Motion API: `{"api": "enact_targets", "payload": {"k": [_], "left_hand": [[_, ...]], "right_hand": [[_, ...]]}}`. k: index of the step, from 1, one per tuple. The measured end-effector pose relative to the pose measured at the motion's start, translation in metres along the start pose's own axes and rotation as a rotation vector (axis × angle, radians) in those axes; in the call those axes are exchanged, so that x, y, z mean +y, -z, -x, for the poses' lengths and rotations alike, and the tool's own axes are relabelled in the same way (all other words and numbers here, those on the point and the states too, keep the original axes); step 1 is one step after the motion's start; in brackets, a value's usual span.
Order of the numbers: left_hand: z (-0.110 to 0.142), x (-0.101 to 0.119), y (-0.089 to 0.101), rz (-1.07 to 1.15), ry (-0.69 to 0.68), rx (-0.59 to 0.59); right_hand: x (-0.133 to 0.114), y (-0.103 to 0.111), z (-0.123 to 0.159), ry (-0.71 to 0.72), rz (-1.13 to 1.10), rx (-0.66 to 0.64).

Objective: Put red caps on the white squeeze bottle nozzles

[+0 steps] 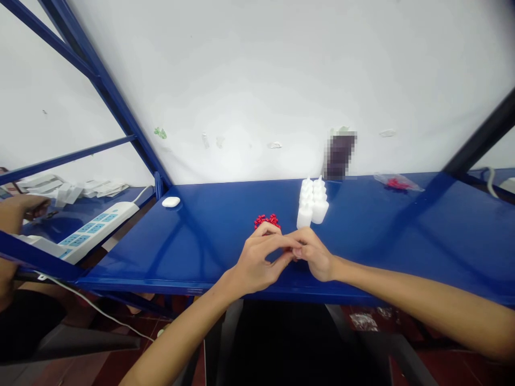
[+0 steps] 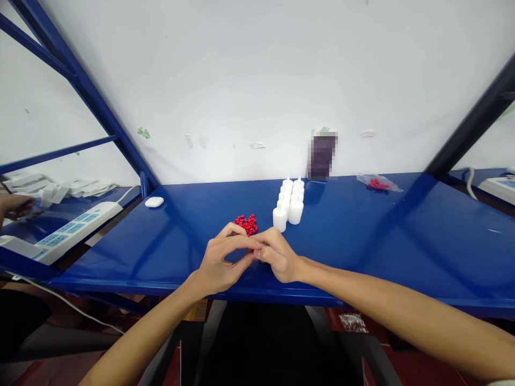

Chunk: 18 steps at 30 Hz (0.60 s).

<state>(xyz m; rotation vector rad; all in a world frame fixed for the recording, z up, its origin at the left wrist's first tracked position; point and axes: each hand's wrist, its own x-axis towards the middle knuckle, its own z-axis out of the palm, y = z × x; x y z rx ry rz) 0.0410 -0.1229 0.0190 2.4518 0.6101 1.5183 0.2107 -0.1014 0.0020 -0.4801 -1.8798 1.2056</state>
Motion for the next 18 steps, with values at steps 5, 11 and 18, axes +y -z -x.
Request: {"api": "enact_targets", "payload": {"k": [5, 11, 18], "left_hand": [[0.0, -0.001, -0.001, 0.03, 0.144, 0.032], [0.0, -0.008, -0.003, 0.125, 0.233, 0.065], [-0.008, -0.006, -0.004, 0.187, 0.322, -0.022]], "right_hand": [[0.002, -0.003, -0.005, -0.06, -0.193, 0.049], [0.003, -0.003, -0.012, -0.138, -0.409, 0.057], [0.005, -0.004, -0.011, -0.312, -0.639, 0.081]]}}
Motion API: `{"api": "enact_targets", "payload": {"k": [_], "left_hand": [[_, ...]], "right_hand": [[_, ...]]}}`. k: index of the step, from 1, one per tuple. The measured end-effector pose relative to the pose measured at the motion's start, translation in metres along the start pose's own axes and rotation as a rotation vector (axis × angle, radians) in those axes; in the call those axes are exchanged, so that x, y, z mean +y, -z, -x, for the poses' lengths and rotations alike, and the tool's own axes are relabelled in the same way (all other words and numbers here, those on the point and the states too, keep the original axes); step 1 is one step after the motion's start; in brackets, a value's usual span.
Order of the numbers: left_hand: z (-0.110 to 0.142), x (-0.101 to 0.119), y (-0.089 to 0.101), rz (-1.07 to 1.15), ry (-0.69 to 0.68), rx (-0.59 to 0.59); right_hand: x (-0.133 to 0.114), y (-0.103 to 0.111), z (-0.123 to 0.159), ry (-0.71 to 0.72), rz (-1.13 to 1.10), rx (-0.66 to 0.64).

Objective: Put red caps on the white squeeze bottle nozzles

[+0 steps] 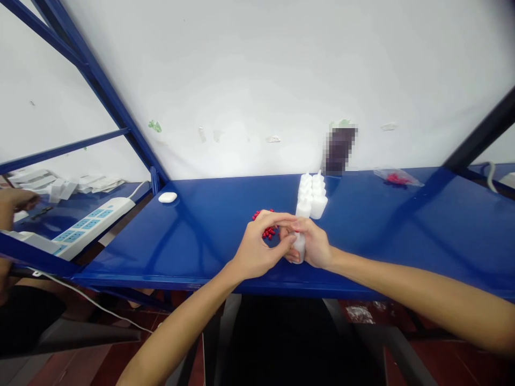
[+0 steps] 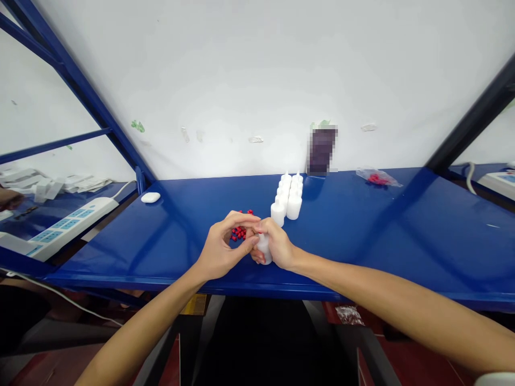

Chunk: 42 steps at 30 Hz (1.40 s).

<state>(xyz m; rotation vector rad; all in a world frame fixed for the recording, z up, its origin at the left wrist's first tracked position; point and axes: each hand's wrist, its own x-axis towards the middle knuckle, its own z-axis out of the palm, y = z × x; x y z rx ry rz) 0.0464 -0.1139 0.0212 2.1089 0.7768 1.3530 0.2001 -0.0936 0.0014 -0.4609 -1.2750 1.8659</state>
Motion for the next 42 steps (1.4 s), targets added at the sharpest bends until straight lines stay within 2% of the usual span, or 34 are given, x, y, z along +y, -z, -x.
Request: {"api": "enact_targets", "payload": {"k": [4, 6, 8, 9, 11, 12, 14, 16, 19, 22, 24, 26, 27, 29, 31, 33, 36, 38, 40, 42], "left_hand": [[-0.003, 0.002, -0.001, 0.018, 0.098, 0.012], [-0.009, 0.0, 0.008, 0.095, 0.136, 0.049], [-0.02, -0.009, 0.027, 0.216, 0.147, 0.129], [-0.028, -0.017, 0.039, 0.266, 0.135, 0.207], [-0.046, -0.038, 0.068, 0.239, 0.125, 0.387], [-0.054, -0.051, 0.082, 0.162, 0.142, 0.413], [-0.069, -0.082, 0.104, -0.053, 0.249, 0.339], [-0.077, -0.113, 0.118, -0.323, 0.356, 0.213], [-0.079, -0.147, 0.126, -0.418, 0.396, 0.114], [-0.074, -0.156, 0.126, -0.46, 0.386, 0.093], [-0.071, -0.149, 0.122, -0.52, 0.327, 0.136], [-0.069, -0.136, 0.115, -0.582, 0.196, 0.123], [-0.069, -0.129, 0.109, -0.596, 0.116, 0.057], [-0.068, -0.118, 0.095, -0.552, 0.014, -0.2], [-0.067, -0.112, 0.08, -0.481, -0.021, -0.447], [-0.067, -0.112, 0.07, -0.447, -0.033, -0.581], [-0.068, -0.114, 0.064, -0.454, -0.009, -0.609], [-0.069, -0.114, 0.064, -0.455, 0.036, -0.586], [-0.069, -0.114, 0.065, -0.445, 0.101, -0.539], [-0.069, -0.113, 0.064, -0.427, 0.173, -0.486]], "right_hand": [[0.004, 0.001, -0.002, 0.016, 0.076, 0.042], [0.005, 0.001, -0.003, 0.046, 0.148, 0.016], [0.003, 0.0, -0.002, 0.027, 0.206, -0.07], [0.0, 0.0, -0.001, -0.015, 0.236, -0.139], [-0.009, -0.001, 0.001, -0.158, 0.302, -0.309], [-0.014, -0.002, 0.002, -0.241, 0.333, -0.412], [-0.025, -0.001, 0.003, -0.391, 0.359, -0.636], [-0.033, 0.001, 0.003, -0.509, 0.332, -0.826], [-0.041, 0.005, 0.003, -0.603, 0.289, -0.953], [-0.042, 0.008, 0.005, -0.465, 0.399, -0.836], [-0.039, 0.008, 0.006, -0.29, 0.536, -0.672], [-0.033, 0.008, 0.006, -0.149, 0.657, -0.528], [-0.03, 0.007, 0.007, -0.093, 0.704, -0.473], [-0.022, 0.004, 0.007, 0.03, 0.784, -0.392], [-0.016, 0.002, 0.009, 0.177, 0.857, -0.338], [-0.012, 0.0, 0.01, 0.332, 0.911, -0.289], [-0.011, 0.003, 0.012, 0.578, 0.934, -0.213], [-0.011, 0.007, 0.012, 0.664, 0.923, -0.175], [-0.011, 0.009, 0.011, 0.609, 0.896, -0.14], [-0.01, 0.01, 0.009, 0.489, 0.831, -0.091]]}}
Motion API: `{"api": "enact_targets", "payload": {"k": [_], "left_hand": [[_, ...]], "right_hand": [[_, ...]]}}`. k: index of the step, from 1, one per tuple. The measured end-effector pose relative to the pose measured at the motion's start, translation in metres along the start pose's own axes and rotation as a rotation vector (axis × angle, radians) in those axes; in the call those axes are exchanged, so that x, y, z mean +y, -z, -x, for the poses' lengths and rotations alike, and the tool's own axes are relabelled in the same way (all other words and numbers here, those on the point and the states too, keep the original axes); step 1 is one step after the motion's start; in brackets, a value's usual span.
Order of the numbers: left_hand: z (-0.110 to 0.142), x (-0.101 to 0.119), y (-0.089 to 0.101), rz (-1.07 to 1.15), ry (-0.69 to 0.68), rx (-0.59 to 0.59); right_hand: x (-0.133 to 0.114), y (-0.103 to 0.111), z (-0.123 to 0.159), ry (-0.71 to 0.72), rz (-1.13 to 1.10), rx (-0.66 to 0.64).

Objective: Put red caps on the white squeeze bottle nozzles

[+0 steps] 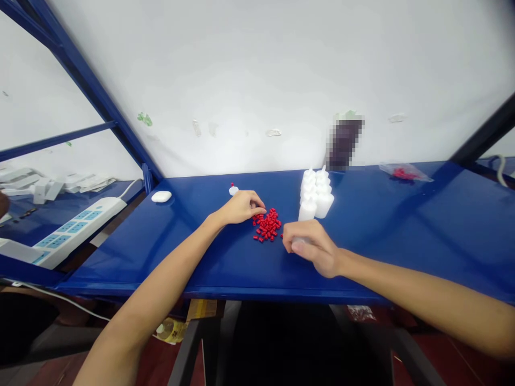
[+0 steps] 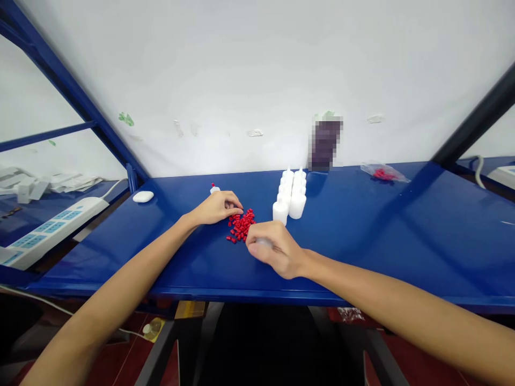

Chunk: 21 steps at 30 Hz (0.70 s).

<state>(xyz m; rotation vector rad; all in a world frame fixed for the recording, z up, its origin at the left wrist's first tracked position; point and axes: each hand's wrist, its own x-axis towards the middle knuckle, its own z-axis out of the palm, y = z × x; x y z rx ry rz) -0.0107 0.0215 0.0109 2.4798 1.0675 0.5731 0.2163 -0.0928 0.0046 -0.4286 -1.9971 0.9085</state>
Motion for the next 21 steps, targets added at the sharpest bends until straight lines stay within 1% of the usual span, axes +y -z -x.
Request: {"api": "enact_targets", "payload": {"k": [3, 5, 6, 8, 10, 11, 12, 13, 14, 16, 19, 21], "left_hand": [[0.0, 0.0, -0.003, 0.079, 0.069, 0.025], [0.001, 0.003, -0.005, 0.132, 0.075, 0.055], [0.002, 0.006, -0.006, 0.153, 0.062, 0.094], [0.006, 0.017, -0.006, 0.193, 0.006, 0.219], [0.014, 0.035, -0.007, 0.245, -0.085, 0.365], [0.018, 0.045, -0.008, 0.272, -0.148, 0.418], [0.023, 0.055, -0.009, 0.283, -0.215, 0.447], [0.028, 0.064, -0.011, 0.262, -0.301, 0.428], [0.033, 0.072, -0.013, 0.241, -0.38, 0.419], [0.04, 0.083, -0.019, 0.211, -0.473, 0.398], [0.043, 0.086, -0.026, 0.149, -0.584, 0.373], [0.042, 0.084, -0.028, 0.056, -0.717, 0.392]], "right_hand": [[0.002, -0.003, -0.001, -0.158, -0.139, 0.019], [0.002, -0.006, -0.001, -0.24, -0.209, 0.006], [0.003, -0.006, -0.001, -0.284, -0.239, -0.002], [0.003, -0.008, -0.002, -0.374, -0.298, 0.019], [0.004, -0.009, -0.003, -0.452, -0.374, 0.099], [0.004, -0.009, -0.004, -0.482, -0.417, 0.148], [0.004, -0.01, -0.005, -0.505, -0.454, 0.19], [0.004, -0.01, -0.005, -0.518, -0.473, 0.215], [0.004, -0.011, -0.005, -0.516, -0.467, 0.218], [0.002, -0.01, -0.005, -0.463, -0.373, 0.172], [-0.003, -0.008, -0.002, -0.32, -0.117, 0.051], [-0.008, -0.006, -0.001, -0.258, 0.041, -0.017]]}}
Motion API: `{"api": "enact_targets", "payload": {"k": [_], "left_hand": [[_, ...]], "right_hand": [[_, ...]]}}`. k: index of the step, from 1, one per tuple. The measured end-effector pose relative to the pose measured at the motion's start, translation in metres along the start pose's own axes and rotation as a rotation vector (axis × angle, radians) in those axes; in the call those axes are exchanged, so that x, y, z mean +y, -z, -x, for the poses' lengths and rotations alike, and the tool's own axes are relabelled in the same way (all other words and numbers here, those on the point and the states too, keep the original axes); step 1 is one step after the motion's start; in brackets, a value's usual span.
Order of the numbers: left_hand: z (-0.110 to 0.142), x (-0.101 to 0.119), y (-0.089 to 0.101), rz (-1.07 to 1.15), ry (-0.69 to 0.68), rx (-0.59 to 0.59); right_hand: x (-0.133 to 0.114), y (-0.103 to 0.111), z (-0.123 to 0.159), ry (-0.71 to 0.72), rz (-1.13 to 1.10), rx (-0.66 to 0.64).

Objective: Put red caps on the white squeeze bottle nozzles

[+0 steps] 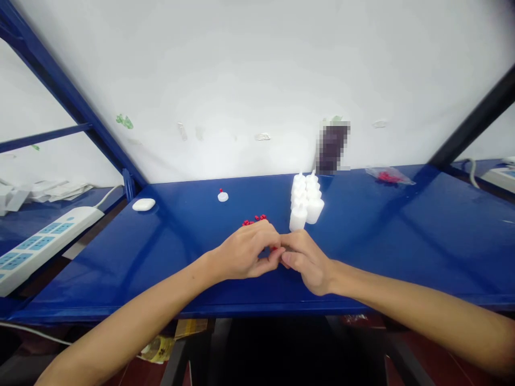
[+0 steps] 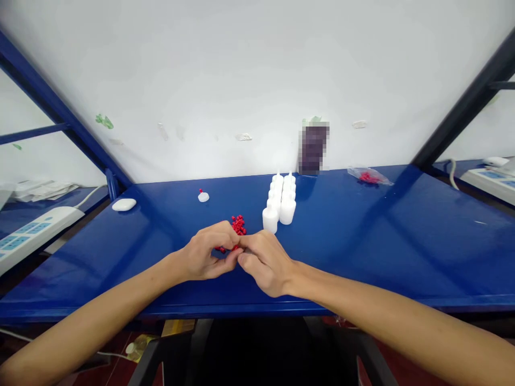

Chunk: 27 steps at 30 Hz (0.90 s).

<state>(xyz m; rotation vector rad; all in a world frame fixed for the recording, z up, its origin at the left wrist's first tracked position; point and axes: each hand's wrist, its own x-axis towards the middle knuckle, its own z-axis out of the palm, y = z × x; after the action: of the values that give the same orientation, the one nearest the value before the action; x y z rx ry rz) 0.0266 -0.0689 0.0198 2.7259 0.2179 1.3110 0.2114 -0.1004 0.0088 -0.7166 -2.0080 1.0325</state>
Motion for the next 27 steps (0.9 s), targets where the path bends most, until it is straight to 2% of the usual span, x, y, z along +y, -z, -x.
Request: {"api": "enact_targets", "payload": {"k": [3, 7, 13, 17, 22, 27], "left_hand": [[-0.001, -0.002, 0.003, -0.135, -0.188, -0.008], [-0.003, 0.002, 0.007, -0.226, -0.275, -0.057], [-0.004, 0.006, 0.009, -0.292, -0.266, -0.187], [-0.004, 0.006, 0.01, -0.337, -0.236, -0.248], [-0.001, 0.004, 0.012, -0.343, -0.208, -0.269], [-0.002, 0.004, 0.012, -0.313, -0.235, -0.204]], "right_hand": [[-0.006, 0.002, 0.002, 0.031, 0.168, -0.023], [-0.01, 0.002, 0.003, 0.035, 0.329, -0.025], [-0.016, 0.002, 0.003, -0.08, 0.715, -0.012], [-0.016, 0.002, 0.002, -0.09, 0.91, -0.044], [-0.012, 0.003, 0.002, -0.107, 0.966, -0.105], [-0.013, 0.004, 0.002, -0.124, 0.822, -0.119]]}}
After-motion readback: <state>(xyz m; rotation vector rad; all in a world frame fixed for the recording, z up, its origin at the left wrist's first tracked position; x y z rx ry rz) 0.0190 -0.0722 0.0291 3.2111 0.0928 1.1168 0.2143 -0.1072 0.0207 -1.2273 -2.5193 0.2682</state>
